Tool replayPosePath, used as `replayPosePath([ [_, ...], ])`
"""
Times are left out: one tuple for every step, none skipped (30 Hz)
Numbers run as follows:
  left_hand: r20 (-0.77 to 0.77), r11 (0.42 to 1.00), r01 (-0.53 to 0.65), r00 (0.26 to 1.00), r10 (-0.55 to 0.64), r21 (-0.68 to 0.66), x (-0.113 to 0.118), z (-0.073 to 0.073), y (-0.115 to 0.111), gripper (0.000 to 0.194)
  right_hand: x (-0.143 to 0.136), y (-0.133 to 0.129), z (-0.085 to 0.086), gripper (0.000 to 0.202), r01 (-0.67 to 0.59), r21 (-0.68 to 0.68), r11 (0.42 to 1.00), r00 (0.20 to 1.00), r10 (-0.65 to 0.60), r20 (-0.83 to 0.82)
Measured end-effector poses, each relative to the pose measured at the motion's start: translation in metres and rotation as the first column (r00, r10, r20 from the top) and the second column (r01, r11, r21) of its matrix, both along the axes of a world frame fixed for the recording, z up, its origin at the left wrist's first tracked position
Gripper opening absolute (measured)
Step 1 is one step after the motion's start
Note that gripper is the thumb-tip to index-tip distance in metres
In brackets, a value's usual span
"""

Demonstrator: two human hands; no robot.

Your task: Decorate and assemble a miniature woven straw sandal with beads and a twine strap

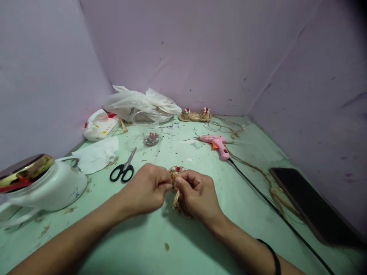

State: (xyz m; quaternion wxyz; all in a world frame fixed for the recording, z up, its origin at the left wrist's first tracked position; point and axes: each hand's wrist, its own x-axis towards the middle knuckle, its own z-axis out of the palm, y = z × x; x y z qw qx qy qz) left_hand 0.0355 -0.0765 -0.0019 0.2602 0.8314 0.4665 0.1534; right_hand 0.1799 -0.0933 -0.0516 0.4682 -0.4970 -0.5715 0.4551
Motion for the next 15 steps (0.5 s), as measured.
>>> replayPosePath([
  [-0.015,0.995,0.036,0.999,-0.035,0.091,0.001,0.001,-0.006,0.018,0.000,0.001,-0.002,0.020,-0.004,0.017,1.000,0.999,0.003,0.043],
  [-0.033,0.982,0.085,0.996,-0.081,0.168,0.001,0.003,-0.010,0.017,0.000,0.001,-0.003,0.018,-0.019,0.046,0.999,0.995,0.015,0.097],
  [-0.055,0.965,0.144,0.989,-0.135,0.221,0.001,0.006,-0.013,0.016,0.000,0.001,-0.004,0.017,-0.041,0.083,0.996,0.988,0.028,0.154],
  [-0.075,0.947,0.211,0.977,-0.198,0.242,0.002,0.009,-0.013,0.017,0.000,0.000,-0.004,0.016,-0.069,0.118,0.991,0.977,0.044,0.207],
  [-0.089,0.932,0.275,0.961,-0.261,0.235,0.002,0.011,-0.011,0.019,0.000,-0.001,-0.004,0.016,-0.104,0.147,0.984,0.966,0.065,0.251],
  [-0.091,0.925,0.319,0.948,-0.306,0.208,0.001,0.013,-0.007,0.019,0.001,-0.002,-0.003,0.016,-0.141,0.169,0.976,0.955,0.089,0.282],
  [-0.075,0.928,0.328,0.945,-0.320,0.174,0.000,0.014,-0.002,0.018,0.002,-0.004,-0.002,0.016,-0.180,0.185,0.966,0.947,0.119,0.298],
  [-0.042,0.942,0.309,0.951,-0.306,0.130,0.000,0.013,0.004,0.015,0.002,-0.005,0.000,0.016,-0.217,0.199,0.956,0.942,0.151,0.300],
  [0.001,0.961,0.266,0.964,-0.267,0.077,-0.002,0.012,0.010,0.014,0.003,-0.006,0.001,0.017,-0.245,0.207,0.947,0.940,0.179,0.291],
  [0.051,0.977,0.211,0.976,-0.211,0.016,-0.003,0.009,0.015,0.013,0.003,-0.007,0.002,0.017,-0.260,0.209,0.943,0.941,0.199,0.273],
  [0.094,0.984,0.165,0.983,-0.159,-0.064,-0.004,0.006,0.020,0.014,0.003,-0.008,0.003,0.018,-0.255,0.206,0.945,0.948,0.203,0.245],
  [0.128,0.981,0.128,0.986,-0.110,-0.144,-0.005,0.002,0.022,0.015,0.002,-0.008,0.003,0.019,-0.238,0.196,0.951,0.957,0.195,0.213],
  [0.149,0.971,0.097,0.987,-0.065,-0.218,-0.006,-0.003,0.023,0.015,0.001,-0.008,0.002,0.020,-0.208,0.175,0.962,0.968,0.176,0.181],
  [0.154,0.961,0.064,0.988,-0.023,-0.270,-0.006,-0.008,0.022,0.015,0.000,-0.008,0.001,0.020,-0.163,0.142,0.976,0.979,0.142,0.148],
  [0.143,0.957,0.024,0.990,0.018,-0.288,-0.007,-0.012,0.019,0.015,-0.001,-0.007,-0.001,0.020,-0.113,0.103,0.988,0.988,0.101,0.117],
])
